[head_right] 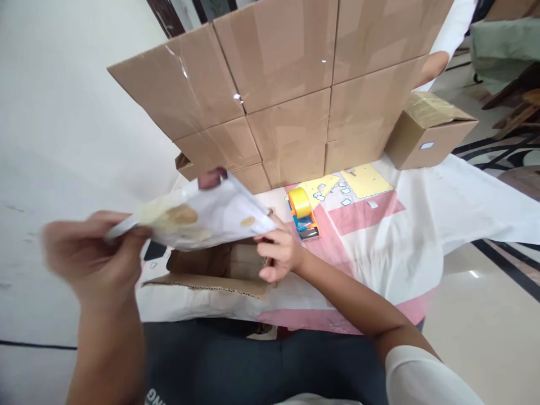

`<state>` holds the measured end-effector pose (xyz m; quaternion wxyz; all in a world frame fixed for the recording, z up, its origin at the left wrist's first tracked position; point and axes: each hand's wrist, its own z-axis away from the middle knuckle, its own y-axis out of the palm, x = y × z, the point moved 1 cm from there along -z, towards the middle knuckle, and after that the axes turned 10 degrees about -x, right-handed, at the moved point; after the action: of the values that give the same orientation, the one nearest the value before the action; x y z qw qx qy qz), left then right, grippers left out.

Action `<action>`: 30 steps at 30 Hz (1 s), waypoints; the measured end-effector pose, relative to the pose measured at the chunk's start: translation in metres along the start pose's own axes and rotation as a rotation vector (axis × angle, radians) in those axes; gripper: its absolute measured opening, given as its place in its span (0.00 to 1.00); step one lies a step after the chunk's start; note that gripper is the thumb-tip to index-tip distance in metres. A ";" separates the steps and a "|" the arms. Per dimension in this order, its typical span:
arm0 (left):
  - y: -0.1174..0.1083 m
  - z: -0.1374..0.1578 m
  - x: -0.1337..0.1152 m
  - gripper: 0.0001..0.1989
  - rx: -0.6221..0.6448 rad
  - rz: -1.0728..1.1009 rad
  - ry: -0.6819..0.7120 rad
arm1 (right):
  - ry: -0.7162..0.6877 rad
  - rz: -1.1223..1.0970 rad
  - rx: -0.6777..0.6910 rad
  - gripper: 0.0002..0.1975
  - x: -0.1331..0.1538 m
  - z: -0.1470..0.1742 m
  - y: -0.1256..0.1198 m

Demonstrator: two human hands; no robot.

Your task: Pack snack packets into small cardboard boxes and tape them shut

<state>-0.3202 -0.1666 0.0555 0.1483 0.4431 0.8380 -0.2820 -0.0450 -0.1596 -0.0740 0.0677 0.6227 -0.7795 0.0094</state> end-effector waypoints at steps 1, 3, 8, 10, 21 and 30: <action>0.008 0.002 0.001 0.15 0.085 0.010 0.027 | 0.038 0.022 -0.029 0.23 0.003 0.001 -0.006; 0.016 0.007 0.006 0.14 0.342 -0.008 0.083 | 0.088 0.054 -0.032 0.22 0.007 -0.001 -0.017; -0.013 0.019 0.020 0.08 0.699 -0.198 0.216 | 0.019 0.053 0.071 0.21 0.009 -0.010 -0.031; -0.033 0.020 0.022 0.06 0.692 -0.313 0.212 | 0.036 0.056 0.063 0.21 0.007 -0.010 -0.031; 0.035 0.048 0.006 0.10 0.898 -0.387 0.291 | 0.068 0.091 0.028 0.21 0.007 -0.012 -0.031; 0.041 0.087 0.035 0.04 -0.072 0.089 -0.019 | 0.226 0.209 -0.113 0.21 -0.014 -0.016 -0.049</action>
<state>-0.3064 -0.1779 -0.0455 0.1843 0.4715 0.8256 -0.2492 0.0069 -0.1552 -0.0634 0.1886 0.5283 -0.8267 0.0427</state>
